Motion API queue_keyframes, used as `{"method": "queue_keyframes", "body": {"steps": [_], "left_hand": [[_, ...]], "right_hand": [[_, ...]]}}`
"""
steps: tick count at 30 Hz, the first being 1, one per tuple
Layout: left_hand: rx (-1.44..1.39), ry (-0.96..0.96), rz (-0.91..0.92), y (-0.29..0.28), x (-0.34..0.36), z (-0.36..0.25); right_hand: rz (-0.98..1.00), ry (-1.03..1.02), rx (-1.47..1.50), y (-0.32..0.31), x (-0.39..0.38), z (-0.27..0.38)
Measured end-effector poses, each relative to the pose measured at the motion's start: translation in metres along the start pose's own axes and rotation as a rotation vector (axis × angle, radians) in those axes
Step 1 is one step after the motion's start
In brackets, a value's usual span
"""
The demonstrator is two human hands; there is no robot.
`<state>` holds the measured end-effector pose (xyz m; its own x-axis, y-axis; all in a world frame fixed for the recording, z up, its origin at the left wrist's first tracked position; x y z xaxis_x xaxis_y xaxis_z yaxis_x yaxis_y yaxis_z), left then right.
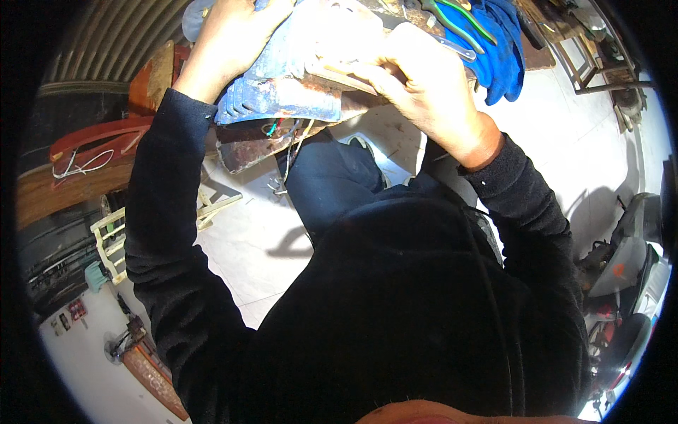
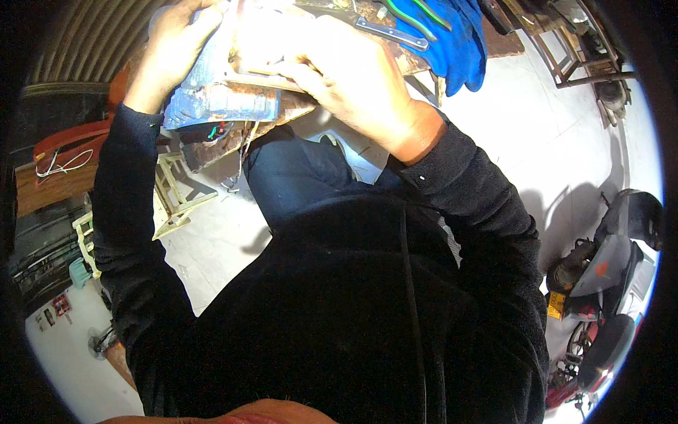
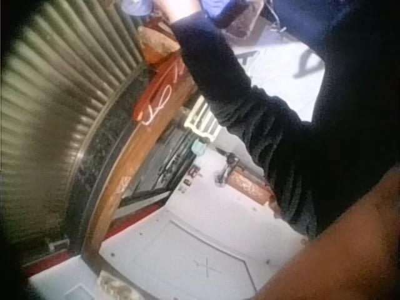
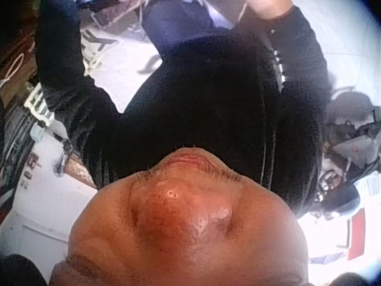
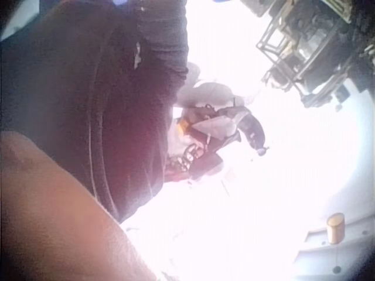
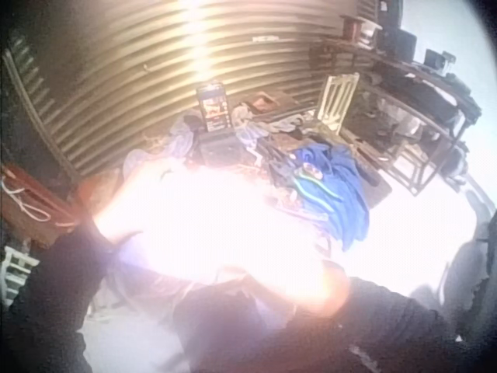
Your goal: The person works on a small blue electric motor on a cluttered workbench. They use pliers to strip and trim wires, then use a screwdriver to adjust components inside the motor housing. The person repeatedly repositions the motor and manipulates wires throughout the clip.
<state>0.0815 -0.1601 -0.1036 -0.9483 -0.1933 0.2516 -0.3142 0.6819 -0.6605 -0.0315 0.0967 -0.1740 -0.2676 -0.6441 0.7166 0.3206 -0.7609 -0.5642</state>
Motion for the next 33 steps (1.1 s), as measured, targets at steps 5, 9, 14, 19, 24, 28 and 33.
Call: {"method": "queue_keyframes", "body": {"steps": [5,9,14,19,24,28,33], "left_hand": [[0.035,-0.049,0.022,-0.001,0.0,0.001],[0.049,-0.079,-0.004,0.001,0.003,0.002],[-0.055,-0.124,-0.042,0.004,0.004,0.004],[-0.13,-0.185,0.004,0.003,0.001,0.006],[-0.127,-0.184,-0.003,0.0,0.001,0.008],[-0.036,-0.159,-0.001,-0.001,0.0,0.01],[0.054,-0.138,0.006,-0.004,-0.001,0.012]], "right_hand": [[0.052,-0.313,-0.085,-0.003,0.008,-0.022],[0.082,-0.487,-0.133,-0.006,0.019,-0.034],[0.204,-0.342,0.08,-0.003,0.027,-0.039],[0.22,-0.275,0.161,-0.001,0.026,-0.042],[0.226,-0.29,0.18,-0.002,0.027,-0.042],[0.192,-0.284,0.154,-0.001,0.026,-0.039],[0.162,-0.294,0.231,0.0,0.024,-0.039]]}}
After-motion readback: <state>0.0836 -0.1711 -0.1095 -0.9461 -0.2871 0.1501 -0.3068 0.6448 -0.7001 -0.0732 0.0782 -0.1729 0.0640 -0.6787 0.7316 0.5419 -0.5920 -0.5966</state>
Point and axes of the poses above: each hand's wrist, its own x-axis towards the middle knuckle, its own y-axis out of the palm, z = x × y, the point moved 1 cm from there along x, towards the middle knuckle, and after that the axes turned 2 degrees about -x, right-handed, at the moved point
